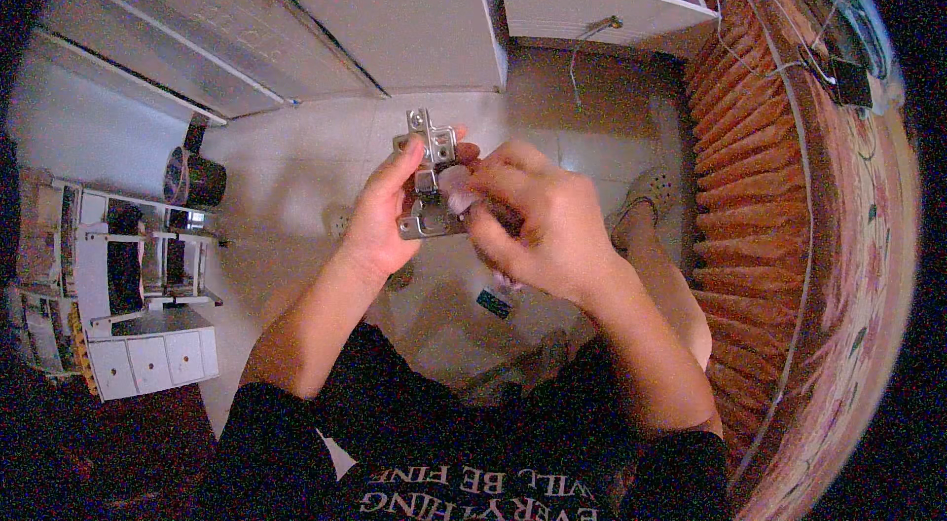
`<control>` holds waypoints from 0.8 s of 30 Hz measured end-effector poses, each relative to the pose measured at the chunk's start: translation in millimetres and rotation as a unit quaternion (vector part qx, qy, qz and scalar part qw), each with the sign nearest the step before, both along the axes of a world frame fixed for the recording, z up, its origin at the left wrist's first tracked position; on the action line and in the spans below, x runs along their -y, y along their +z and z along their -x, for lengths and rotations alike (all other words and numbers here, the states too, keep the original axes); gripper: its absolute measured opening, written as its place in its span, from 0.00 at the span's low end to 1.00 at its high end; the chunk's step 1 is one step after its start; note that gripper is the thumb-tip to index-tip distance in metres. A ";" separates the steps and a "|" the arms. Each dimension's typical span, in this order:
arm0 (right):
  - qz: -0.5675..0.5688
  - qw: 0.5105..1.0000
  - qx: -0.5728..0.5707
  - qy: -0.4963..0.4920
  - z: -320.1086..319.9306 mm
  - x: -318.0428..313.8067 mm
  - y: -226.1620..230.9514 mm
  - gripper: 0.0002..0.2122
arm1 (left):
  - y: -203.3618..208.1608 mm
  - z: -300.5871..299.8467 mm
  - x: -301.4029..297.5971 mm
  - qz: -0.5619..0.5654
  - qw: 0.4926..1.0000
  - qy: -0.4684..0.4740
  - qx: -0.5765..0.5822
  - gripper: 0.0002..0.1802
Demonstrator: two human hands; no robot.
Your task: The person sits on the floor and wipes various small items with a pink cloth, including a white cable, a wristwatch, scissors, a metal hinge, a gray rectangular object, a small box, and a beaded bracelet. The person places some items into a nearby drawer and puts the bracelet on their wrist.
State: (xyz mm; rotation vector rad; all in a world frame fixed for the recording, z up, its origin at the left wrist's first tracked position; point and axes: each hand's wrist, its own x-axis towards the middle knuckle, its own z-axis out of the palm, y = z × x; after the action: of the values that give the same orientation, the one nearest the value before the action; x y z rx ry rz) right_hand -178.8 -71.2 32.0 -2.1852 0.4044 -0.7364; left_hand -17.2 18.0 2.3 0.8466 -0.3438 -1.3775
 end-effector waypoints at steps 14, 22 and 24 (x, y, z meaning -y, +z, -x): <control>0.096 0.992 -0.061 -0.053 -10.7 -9.0 -7.6 0.09 | -9.0 9.0 -2.4 -0.039 0.991 0.038 0.123 0.32; 0.045 0.988 0.020 -0.145 -5.8 3.8 -6.0 0.09 | -0.2 2.9 -3.0 -0.052 0.997 0.022 0.050 0.30; 0.061 0.990 0.031 -0.122 -9.1 -1.2 -5.1 0.10 | 2.3 6.5 -3.3 -0.075 0.996 0.032 0.032 0.30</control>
State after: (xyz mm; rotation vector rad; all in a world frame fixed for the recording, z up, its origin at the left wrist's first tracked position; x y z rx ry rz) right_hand -169.6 -70.1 26.9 -2.2435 0.6163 -0.9835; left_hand -23.7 21.3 4.6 1.0190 -0.2614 -1.3302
